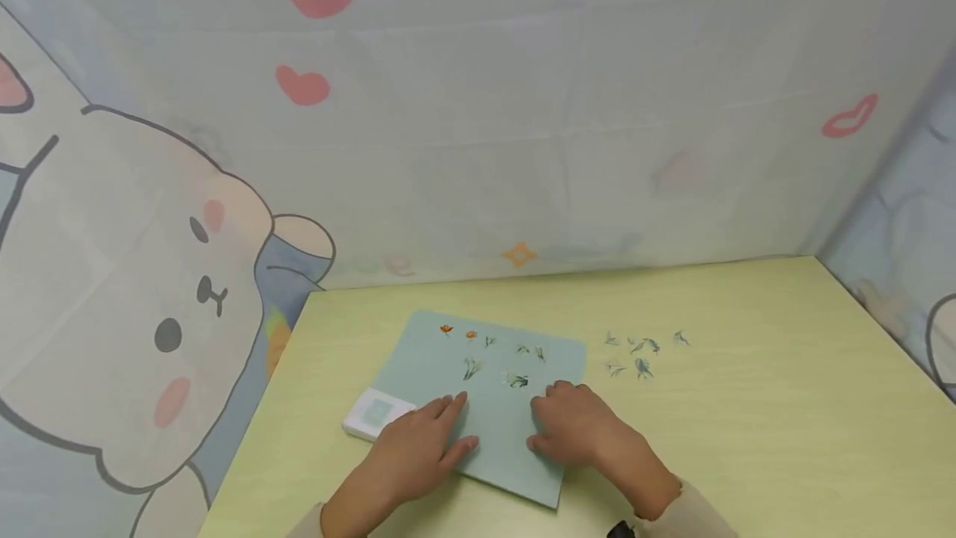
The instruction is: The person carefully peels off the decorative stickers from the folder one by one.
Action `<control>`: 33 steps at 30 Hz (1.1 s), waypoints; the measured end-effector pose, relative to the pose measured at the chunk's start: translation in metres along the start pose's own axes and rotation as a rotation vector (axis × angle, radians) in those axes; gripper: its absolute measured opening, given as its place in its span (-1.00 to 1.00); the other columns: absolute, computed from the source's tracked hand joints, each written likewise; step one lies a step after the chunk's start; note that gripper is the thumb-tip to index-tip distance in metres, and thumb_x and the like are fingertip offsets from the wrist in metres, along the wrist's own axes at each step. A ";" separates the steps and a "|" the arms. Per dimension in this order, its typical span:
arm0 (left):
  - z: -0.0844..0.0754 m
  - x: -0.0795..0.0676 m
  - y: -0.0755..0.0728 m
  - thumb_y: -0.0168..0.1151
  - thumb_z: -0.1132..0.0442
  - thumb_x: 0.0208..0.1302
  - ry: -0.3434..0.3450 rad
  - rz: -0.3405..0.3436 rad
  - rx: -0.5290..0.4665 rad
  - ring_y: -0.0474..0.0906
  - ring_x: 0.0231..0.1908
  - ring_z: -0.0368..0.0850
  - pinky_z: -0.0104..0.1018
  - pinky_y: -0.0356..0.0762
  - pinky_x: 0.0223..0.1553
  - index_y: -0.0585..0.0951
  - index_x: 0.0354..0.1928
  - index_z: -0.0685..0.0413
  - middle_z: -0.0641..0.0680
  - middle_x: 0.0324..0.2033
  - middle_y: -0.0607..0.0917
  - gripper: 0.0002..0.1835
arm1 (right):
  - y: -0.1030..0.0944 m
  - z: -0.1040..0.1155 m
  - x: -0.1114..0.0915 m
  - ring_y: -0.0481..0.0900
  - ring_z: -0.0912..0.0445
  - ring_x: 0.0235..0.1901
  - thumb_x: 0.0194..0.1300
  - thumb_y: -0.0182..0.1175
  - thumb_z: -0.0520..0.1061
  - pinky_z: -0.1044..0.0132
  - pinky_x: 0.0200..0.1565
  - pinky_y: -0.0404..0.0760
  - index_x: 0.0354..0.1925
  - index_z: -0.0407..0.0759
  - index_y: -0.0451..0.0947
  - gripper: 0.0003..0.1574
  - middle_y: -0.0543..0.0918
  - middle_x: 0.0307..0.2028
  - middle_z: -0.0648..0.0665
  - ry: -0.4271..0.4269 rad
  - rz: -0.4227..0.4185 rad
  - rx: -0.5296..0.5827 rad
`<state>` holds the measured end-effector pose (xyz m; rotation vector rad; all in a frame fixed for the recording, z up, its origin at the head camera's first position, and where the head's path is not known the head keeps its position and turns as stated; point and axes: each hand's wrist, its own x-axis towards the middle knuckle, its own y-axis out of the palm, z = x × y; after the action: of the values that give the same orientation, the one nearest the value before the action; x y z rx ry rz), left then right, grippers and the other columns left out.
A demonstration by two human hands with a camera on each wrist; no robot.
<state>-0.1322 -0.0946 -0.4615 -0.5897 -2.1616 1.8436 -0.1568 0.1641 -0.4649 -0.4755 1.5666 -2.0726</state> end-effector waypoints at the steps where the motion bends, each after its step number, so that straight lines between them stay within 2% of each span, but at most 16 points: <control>1: -0.002 0.001 0.000 0.12 -0.22 0.57 -0.026 -0.005 -0.001 0.49 0.39 0.14 0.16 0.51 0.28 0.43 0.52 0.19 0.25 0.37 0.58 -0.25 | 0.000 0.003 -0.001 0.50 0.04 -0.36 0.29 0.48 0.06 0.02 -0.27 0.54 -0.31 -0.09 0.56 -0.66 0.53 -0.38 -0.01 0.004 0.013 0.016; 5: -0.009 0.005 0.003 0.24 -0.33 0.44 -0.151 -0.024 -0.033 0.39 0.43 0.37 0.32 0.47 0.27 0.41 0.50 0.32 0.43 0.41 0.47 -0.07 | -0.003 0.014 -0.005 0.41 0.11 -0.39 0.29 0.49 0.07 0.07 -0.25 0.51 -0.29 -0.09 0.56 -0.65 0.49 -0.41 0.05 0.027 0.073 0.074; 8: -0.012 0.009 0.007 0.32 -0.42 0.30 -0.255 -0.032 0.000 0.30 0.44 0.54 0.49 0.42 0.23 0.41 0.49 0.35 0.50 0.43 0.40 0.06 | -0.006 0.021 -0.008 0.39 0.12 -0.39 0.24 0.52 0.11 0.09 -0.23 0.50 -0.28 -0.10 0.56 -0.60 0.47 -0.44 0.06 0.054 0.111 0.093; 11: -0.010 0.013 0.008 0.35 -0.51 0.17 -0.304 -0.003 0.039 0.22 0.45 0.61 0.59 0.34 0.21 0.38 0.51 0.32 0.52 0.45 0.35 0.17 | -0.010 0.028 -0.011 0.38 0.12 -0.40 0.18 0.56 0.16 0.11 -0.24 0.48 -0.30 -0.09 0.58 -0.55 0.46 -0.46 0.07 0.082 0.159 0.111; 13: -0.005 0.018 0.007 0.34 -0.55 0.13 -0.284 0.030 0.041 0.18 0.47 0.61 0.63 0.28 0.24 0.35 0.54 0.30 0.50 0.48 0.32 0.23 | -0.013 0.031 -0.013 0.39 0.13 -0.41 0.14 0.57 0.22 0.15 -0.25 0.47 -0.32 -0.06 0.59 -0.52 0.46 -0.47 0.09 0.088 0.195 0.116; 17: 0.006 0.031 -0.001 0.34 -0.59 0.10 -0.223 0.114 0.014 0.04 0.56 0.52 0.62 0.09 0.35 0.24 0.60 0.31 0.41 0.56 0.24 0.32 | -0.019 0.036 -0.020 0.34 0.18 -0.49 0.09 0.58 0.30 0.25 -0.34 0.41 -0.42 0.00 0.56 -0.47 0.45 -0.53 0.13 0.041 0.256 0.149; 20: 0.011 0.040 -0.006 0.38 -0.56 0.10 -0.204 0.139 0.003 -0.01 0.60 0.44 0.59 0.01 0.40 0.21 0.61 0.33 0.32 0.60 0.22 0.34 | -0.021 0.041 -0.022 0.30 0.22 -0.52 0.09 0.58 0.32 0.28 -0.40 0.37 -0.43 0.01 0.57 -0.47 0.45 -0.56 0.15 0.009 0.306 0.192; 22: 0.012 0.045 -0.008 0.41 -0.54 0.09 -0.194 0.142 0.007 0.00 0.60 0.42 0.58 0.03 0.40 0.23 0.60 0.32 0.28 0.60 0.24 0.32 | -0.021 0.043 -0.022 0.30 0.24 -0.52 0.09 0.58 0.32 0.30 -0.40 0.38 -0.39 0.02 0.60 -0.49 0.47 -0.55 0.17 -0.009 0.335 0.211; 27: 0.019 0.056 -0.007 0.53 -0.46 0.01 -0.123 0.152 0.040 0.01 0.60 0.42 0.54 0.12 0.40 0.30 0.59 0.25 0.25 0.61 0.24 0.29 | -0.019 0.045 -0.022 0.43 0.30 -0.42 0.13 0.56 0.33 0.36 -0.25 0.51 -0.24 0.05 0.63 -0.50 0.54 -0.44 0.23 -0.104 0.354 0.233; 33: 0.036 0.069 -0.006 0.62 -0.39 -0.05 -0.029 0.208 0.034 -0.14 0.65 0.32 0.46 -0.03 0.49 0.19 0.66 0.15 0.24 0.68 0.02 0.36 | -0.018 0.049 -0.021 0.58 0.35 -0.16 0.16 0.54 0.33 0.33 -0.03 0.61 0.03 0.03 0.71 -0.38 0.71 -0.15 0.23 -0.183 0.380 0.238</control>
<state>-0.2100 -0.0967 -0.4675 -0.8129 -2.1532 1.9996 -0.1163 0.1415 -0.4341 -0.2486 1.1805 -1.8335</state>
